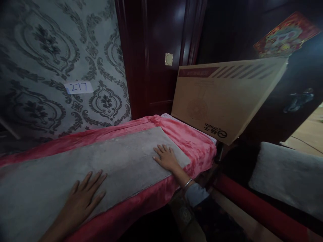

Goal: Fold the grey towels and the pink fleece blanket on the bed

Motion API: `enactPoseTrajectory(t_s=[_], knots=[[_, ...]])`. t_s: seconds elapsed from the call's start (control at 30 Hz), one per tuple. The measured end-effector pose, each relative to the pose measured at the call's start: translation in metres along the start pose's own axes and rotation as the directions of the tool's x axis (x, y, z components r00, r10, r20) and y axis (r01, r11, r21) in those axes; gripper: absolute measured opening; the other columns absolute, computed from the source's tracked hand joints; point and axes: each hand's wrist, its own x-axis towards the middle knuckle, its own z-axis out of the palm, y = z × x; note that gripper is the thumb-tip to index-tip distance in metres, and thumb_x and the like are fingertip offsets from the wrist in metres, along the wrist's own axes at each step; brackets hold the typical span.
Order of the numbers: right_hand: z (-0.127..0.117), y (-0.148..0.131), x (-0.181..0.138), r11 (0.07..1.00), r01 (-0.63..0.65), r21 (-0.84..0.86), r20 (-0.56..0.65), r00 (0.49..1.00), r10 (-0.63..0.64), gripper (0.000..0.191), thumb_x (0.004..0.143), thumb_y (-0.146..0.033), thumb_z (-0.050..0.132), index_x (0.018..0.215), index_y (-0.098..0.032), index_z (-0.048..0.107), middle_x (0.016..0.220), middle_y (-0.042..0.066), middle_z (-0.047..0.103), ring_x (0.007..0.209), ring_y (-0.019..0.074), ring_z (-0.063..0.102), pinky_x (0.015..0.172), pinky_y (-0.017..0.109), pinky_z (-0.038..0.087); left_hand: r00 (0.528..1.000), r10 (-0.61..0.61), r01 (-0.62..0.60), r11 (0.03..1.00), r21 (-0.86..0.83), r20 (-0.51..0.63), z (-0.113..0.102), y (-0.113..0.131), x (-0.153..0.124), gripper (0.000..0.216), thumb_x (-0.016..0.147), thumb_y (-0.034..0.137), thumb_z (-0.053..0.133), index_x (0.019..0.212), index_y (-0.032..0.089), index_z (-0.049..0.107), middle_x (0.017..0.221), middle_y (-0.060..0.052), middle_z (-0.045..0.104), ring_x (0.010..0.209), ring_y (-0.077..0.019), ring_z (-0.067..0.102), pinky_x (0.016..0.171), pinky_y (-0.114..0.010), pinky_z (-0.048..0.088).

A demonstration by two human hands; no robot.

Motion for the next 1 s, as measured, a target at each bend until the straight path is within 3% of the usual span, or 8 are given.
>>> enactPoseTrajectory(t_s=[0.3,0.6,0.73,0.8,0.9,1.0], knots=[[0.005,-0.004,0.000,0.993,-0.092,-0.068,-0.004,0.996,0.092,0.065,0.104,-0.060,0.033,0.161,-0.030,0.030,0.167,0.004,0.021,0.153,0.0359,0.017,0.119,0.058,0.022,0.999,-0.029,0.030,0.998,-0.048,0.032,-0.010,0.010,-0.002,0.058,0.099,0.050,0.039,0.154,0.032,0.040,0.165,-0.002,0.029,0.154,-0.0367,0.021,0.120,-0.068,0.020],[0.010,-0.002,0.003,0.993,-0.084,-0.081,-0.006,0.996,0.084,0.066,0.103,-0.063,0.031,0.161,-0.031,0.030,0.167,0.006,0.021,0.152,0.0351,0.019,0.119,0.057,0.022,0.998,-0.032,0.036,0.997,-0.071,0.056,-0.016,0.013,-0.006,0.059,0.099,0.048,0.037,0.156,0.030,0.038,0.166,-0.003,0.027,0.155,-0.0365,0.017,0.121,-0.067,0.019],[0.008,0.001,0.003,0.996,-0.071,-0.060,0.015,0.997,0.072,0.066,0.103,-0.061,0.032,0.161,-0.030,0.030,0.168,0.006,0.021,0.152,0.0352,0.019,0.119,0.059,0.021,0.992,-0.023,0.034,0.995,-0.089,0.127,-0.025,0.007,-0.002,0.062,0.096,0.048,0.044,0.155,0.030,0.041,0.166,-0.005,0.030,0.154,-0.0377,0.023,0.119,-0.064,0.026],[0.003,0.002,0.005,0.998,-0.060,-0.024,0.038,0.997,0.061,0.065,0.102,-0.059,0.034,0.160,-0.029,0.034,0.167,0.008,0.024,0.151,0.0357,0.022,0.117,0.061,0.023,0.986,0.004,0.012,0.995,-0.096,0.165,-0.037,0.005,0.009,0.057,0.094,0.044,0.046,0.149,0.027,0.052,0.160,-0.010,0.041,0.147,-0.0369,0.038,0.115,-0.059,0.036],[-0.009,-0.003,0.014,0.999,-0.047,0.017,0.029,0.998,0.047,0.059,0.103,-0.053,0.036,0.154,-0.024,0.045,0.161,0.013,0.037,0.147,0.0352,0.031,0.115,0.061,0.029,0.990,0.084,-0.071,0.991,-0.110,0.113,-0.056,0.012,0.043,0.046,0.097,0.035,0.041,0.133,0.022,0.066,0.141,-0.014,0.062,0.129,-0.0306,0.058,0.109,-0.049,0.045],[-0.019,-0.023,0.035,0.999,0.018,0.034,-0.013,1.000,-0.018,0.056,0.104,-0.046,0.037,0.154,-0.021,0.044,0.161,0.014,0.037,0.149,0.0315,0.030,0.119,0.056,0.027,0.991,0.119,-0.114,0.990,-0.088,0.063,-0.065,0.034,0.087,0.049,0.097,0.031,0.043,0.141,0.015,0.058,0.148,-0.017,0.055,0.139,-0.0309,0.050,0.116,-0.048,0.039]])
